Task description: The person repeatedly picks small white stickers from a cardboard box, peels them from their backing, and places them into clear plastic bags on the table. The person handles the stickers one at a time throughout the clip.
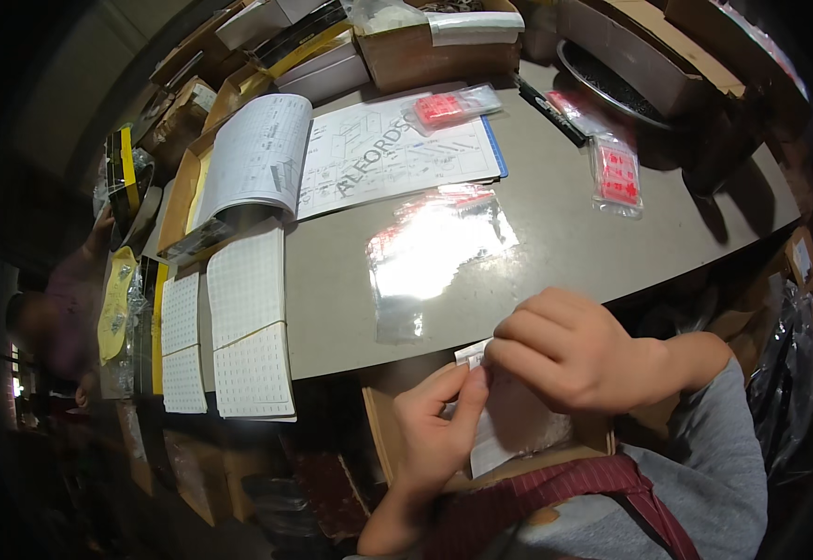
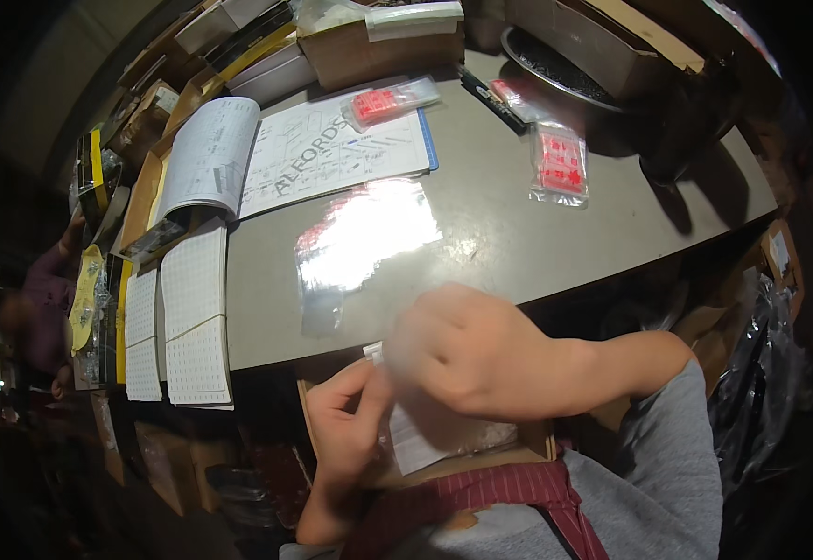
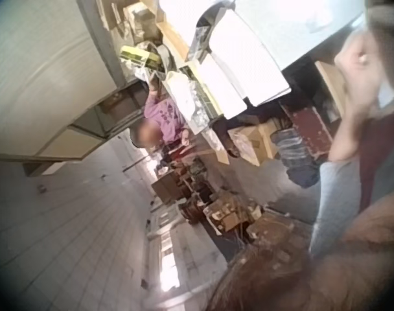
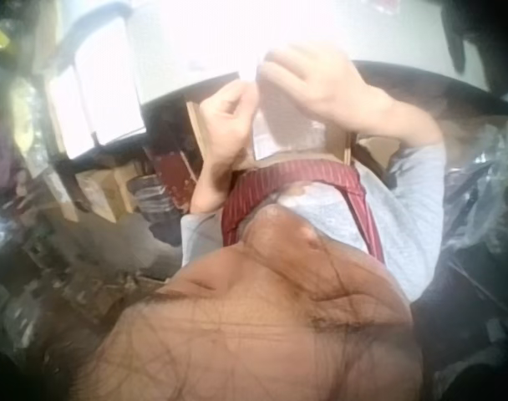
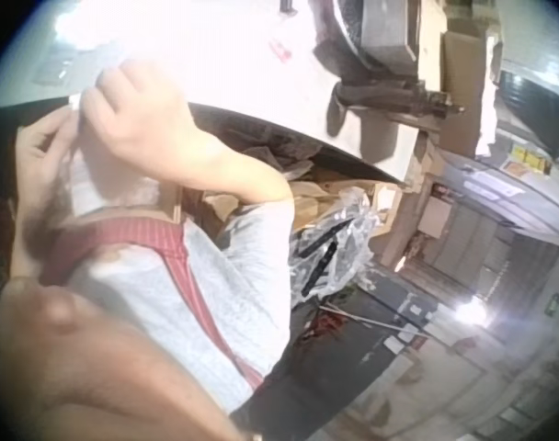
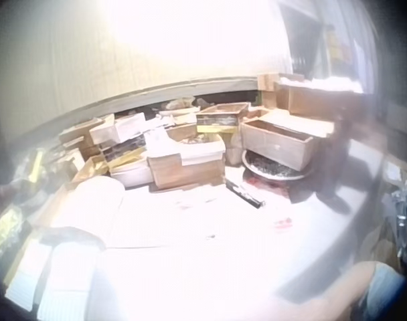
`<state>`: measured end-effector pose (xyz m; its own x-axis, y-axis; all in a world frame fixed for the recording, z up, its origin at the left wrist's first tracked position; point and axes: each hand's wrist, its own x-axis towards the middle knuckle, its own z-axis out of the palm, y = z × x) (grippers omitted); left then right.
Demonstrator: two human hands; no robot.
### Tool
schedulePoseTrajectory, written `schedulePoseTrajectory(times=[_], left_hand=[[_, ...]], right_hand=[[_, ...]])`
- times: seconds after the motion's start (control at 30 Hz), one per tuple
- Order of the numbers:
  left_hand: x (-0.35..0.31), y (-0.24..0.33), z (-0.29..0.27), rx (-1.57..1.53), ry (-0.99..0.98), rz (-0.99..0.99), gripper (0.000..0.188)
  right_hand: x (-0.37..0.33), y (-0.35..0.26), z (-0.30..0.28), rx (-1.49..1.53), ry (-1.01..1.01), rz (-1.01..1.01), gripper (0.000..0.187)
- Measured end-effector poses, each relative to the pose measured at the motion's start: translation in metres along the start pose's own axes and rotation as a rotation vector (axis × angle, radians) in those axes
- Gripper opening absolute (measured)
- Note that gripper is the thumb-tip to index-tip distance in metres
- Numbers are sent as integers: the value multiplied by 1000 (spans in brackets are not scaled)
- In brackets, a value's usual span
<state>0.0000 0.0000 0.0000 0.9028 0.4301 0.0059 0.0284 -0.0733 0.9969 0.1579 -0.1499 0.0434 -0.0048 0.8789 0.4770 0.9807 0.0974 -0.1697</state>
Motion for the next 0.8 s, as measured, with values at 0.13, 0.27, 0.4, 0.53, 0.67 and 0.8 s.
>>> schedulePoseTrajectory(times=[0.13, 0.27, 0.4, 0.53, 0.67, 0.8], left_hand=[[4, 2, -1, -180, -5, -152, 21], [8, -3, -8, -138, -29, -248, 25], [3, -3, -5, -116, -52, -232, 26], [-2, -16, -3, -126, -22, -168, 26], [1, -9, -6, -104, -64, -140, 24], [2, -13, -7, -80, -69, -80, 22]], right_hand=[[1, 11, -1, 21, 46, -92, 40], [24, 59, 1, 109, 88, 140, 31], [19, 94, 6, 85, -59, 287, 17], [4, 84, -26, -19, -264, 535, 16], [3, 93, -47, 247, -170, 645, 16], [14, 112, -45, 256, -199, 632, 25]])
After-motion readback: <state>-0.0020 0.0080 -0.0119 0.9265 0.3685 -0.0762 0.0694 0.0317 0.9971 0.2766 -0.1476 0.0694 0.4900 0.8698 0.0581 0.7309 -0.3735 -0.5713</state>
